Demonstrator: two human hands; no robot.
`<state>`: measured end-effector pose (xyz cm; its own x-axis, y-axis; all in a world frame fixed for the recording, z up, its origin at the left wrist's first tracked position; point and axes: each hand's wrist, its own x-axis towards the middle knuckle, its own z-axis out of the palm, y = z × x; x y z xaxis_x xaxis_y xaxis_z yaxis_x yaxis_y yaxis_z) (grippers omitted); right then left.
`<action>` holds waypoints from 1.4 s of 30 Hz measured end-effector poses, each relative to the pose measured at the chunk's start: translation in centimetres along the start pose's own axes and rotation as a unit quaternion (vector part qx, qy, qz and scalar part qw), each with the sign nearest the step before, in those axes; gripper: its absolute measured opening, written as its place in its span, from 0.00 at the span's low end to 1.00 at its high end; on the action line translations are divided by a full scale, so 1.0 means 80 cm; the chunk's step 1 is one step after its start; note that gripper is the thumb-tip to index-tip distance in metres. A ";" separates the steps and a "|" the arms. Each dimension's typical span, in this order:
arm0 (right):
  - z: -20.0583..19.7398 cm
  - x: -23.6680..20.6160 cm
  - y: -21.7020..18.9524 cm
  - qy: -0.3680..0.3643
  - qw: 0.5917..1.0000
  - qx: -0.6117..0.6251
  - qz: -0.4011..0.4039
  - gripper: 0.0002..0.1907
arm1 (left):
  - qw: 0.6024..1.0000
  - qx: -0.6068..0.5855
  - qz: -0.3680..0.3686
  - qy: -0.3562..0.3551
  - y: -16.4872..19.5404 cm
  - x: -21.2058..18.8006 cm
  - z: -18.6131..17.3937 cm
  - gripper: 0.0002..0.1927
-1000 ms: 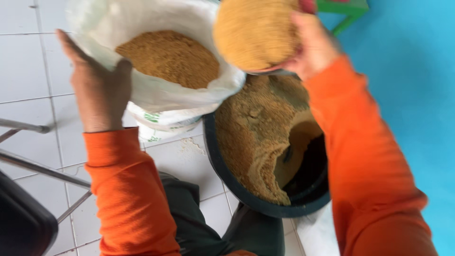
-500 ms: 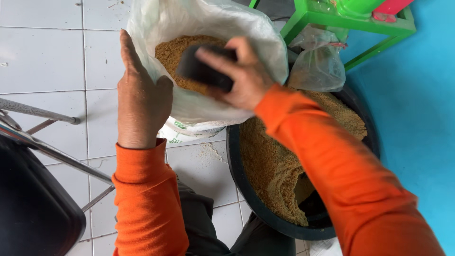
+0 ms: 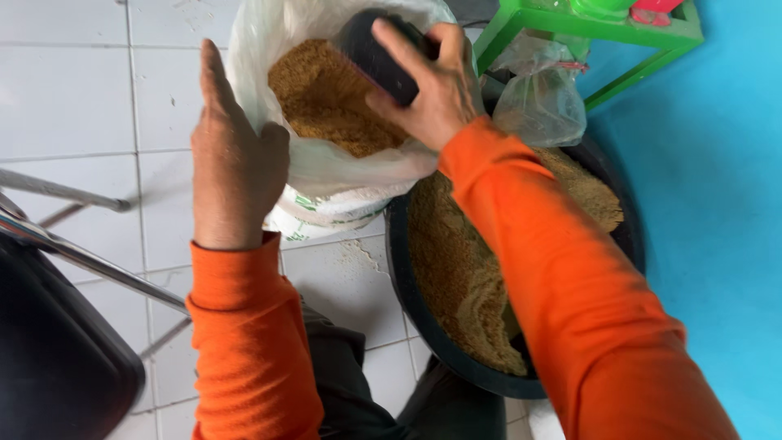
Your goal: The person sits on the floor and uses a small bowl to scoop fine brown powder from a large black basin, pressing the bowl into the powder to fill it, and pours each scoopful into a white woven sack. They repeat the scooping and pouring, then gather and close the filled sack.
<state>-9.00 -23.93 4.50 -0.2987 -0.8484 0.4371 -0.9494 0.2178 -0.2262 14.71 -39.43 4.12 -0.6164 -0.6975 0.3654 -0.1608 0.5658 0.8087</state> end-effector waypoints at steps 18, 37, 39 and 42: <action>-0.170 -0.332 0.088 0.300 0.900 0.213 0.233 0.35 | 0.862 0.473 0.172 -0.058 -0.018 -0.057 0.249 0.15; 0.009 -0.683 0.365 0.068 0.817 -0.474 0.319 0.31 | 0.939 0.203 0.222 -0.167 0.129 -0.134 0.266 0.17; 0.021 -0.682 0.381 0.005 0.844 -0.426 0.324 0.32 | 0.939 0.199 0.224 -0.167 0.118 -0.147 0.271 0.16; 0.051 -0.693 0.402 -0.069 0.871 -0.390 0.290 0.29 | 0.940 0.192 0.220 -0.174 0.113 -0.160 0.272 0.15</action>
<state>-22.59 28.13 -30.56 -0.7864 -0.5258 0.3244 -0.4367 0.8445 0.3100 4.41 -15.80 -3.29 -0.8930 -0.2097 0.3983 -0.0564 0.9300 0.3632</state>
